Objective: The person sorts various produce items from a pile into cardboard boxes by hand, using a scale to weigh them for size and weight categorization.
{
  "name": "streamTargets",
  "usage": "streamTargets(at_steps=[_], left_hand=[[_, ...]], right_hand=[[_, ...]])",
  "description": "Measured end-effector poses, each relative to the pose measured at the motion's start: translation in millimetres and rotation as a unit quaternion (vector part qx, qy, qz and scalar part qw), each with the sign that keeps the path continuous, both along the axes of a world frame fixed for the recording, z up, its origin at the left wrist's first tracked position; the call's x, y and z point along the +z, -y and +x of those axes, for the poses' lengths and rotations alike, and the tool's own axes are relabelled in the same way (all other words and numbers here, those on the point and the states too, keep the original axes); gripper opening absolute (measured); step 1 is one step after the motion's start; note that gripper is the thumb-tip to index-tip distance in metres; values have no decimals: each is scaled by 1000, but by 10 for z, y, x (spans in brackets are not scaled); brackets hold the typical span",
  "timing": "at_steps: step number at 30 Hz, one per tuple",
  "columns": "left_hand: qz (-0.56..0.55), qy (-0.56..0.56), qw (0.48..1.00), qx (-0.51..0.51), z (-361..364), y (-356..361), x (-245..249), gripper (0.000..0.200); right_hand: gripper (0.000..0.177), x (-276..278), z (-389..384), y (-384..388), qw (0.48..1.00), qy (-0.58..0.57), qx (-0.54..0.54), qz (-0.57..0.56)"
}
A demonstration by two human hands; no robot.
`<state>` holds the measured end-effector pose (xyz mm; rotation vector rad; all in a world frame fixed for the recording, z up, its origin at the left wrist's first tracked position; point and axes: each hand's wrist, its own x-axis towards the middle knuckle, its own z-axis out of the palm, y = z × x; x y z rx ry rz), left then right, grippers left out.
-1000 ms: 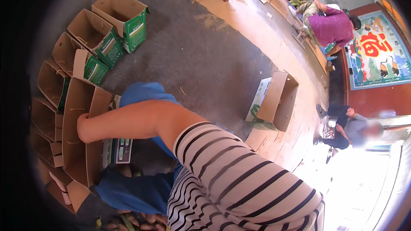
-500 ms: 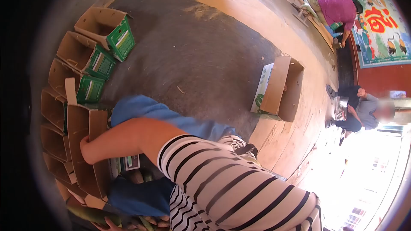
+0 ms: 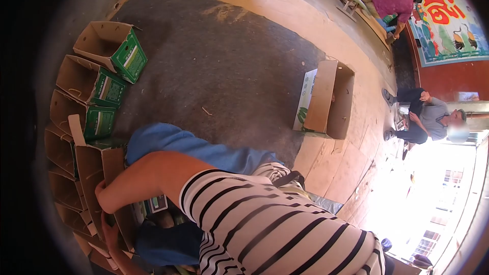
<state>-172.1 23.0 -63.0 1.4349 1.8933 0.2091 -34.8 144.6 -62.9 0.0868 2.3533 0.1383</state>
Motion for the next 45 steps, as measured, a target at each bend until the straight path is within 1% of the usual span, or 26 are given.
streamTargets(at_steps=[3, 6, 7, 10, 11, 12, 13, 15, 16, 18, 20, 21, 24, 25, 27, 28, 30, 32, 33, 36, 39, 42, 45], left_hand=[[0, 29, 999, 18, 2, 10, -150, 66], [-29, 112, 992, 39, 73, 66, -222, 67], [-7, 81, 996, 30, 67, 118, -236, 64], [69, 174, 972, 145, -87, 302, -207, 60], [128, 88, 973, 170, -157, 419, -153, 56], [186, 0, 963, 194, -221, 556, -55, 53], [240, -87, 943, 215, -241, 688, 58, 49], [308, -214, 887, 268, -111, 980, 248, 50], [333, -250, 863, 287, -32, 1063, 346, 50], [356, -283, 836, 307, 61, 1078, 462, 51], [352, -293, 836, 301, -56, 916, 511, 51], [335, -292, 846, 293, -183, 803, 502, 51], [271, -273, 880, 277, -592, 474, 359, 52], [248, -261, 893, 272, -696, 383, 288, 52], [219, -249, 904, 271, -864, 306, 197, 53], [210, -247, 906, 272, -922, 300, 161, 53], [209, -231, 910, 274, -994, 269, 95, 53], [210, -225, 910, 277, -1016, 305, 25, 54], [213, -224, 909, 281, -1014, 354, 8, 54], [217, -233, 900, 297, -916, 590, -92, 55], [216, -235, 894, 314, -749, 918, -231, 55], [201, -238, 889, 336, -463, 1344, -467, 56], [174, -240, 887, 354, -180, 1748, -712, 57]], right_hand=[[44, 12, -16, -16, 1000, 17, -2, -14], [44, 97, 145, -19, 996, -78, -25, -29], [43, 122, 160, -24, 996, -77, -26, -33], [41, 128, 154, -22, 995, -81, -34, -51], [40, 98, 129, -10, 994, -89, -36, -59], [40, 79, 105, 2, 992, -98, -37, -67], [41, 87, 112, -4, 992, -102, -34, -68], [42, 87, 131, -41, 991, -109, -29, -71], [41, 55, 98, -42, 990, -110, -39, -78], [41, -7, 26, -40, 988, -110, -55, -90], [41, 29, 106, -57, 985, -126, -61, -101], [42, 73, 162, -71, 983, -134, -63, -107], [39, 227, 278, -105, 985, -110, -66, -117], [39, 176, 241, -125, 984, -101, -79, -121], [37, 74, 122, -121, 982, -87, -100, -133], [36, 52, 93, -105, 984, -83, -94, -127], [36, 77, 148, -125, 987, -71, -87, -113], [35, 69, 135, -137, 986, -68, -102, -114], [35, 73, 122, -124, 985, -66, -106, -116], [33, 65, 197, -114, 986, -111, -63, -107], [33, 166, 243, -105, 990, -75, -81, -93], [31, 245, 289, -106, 991, -74, -67, -86], [30, 226, 308, -119, 989, -96, -59, -93]])
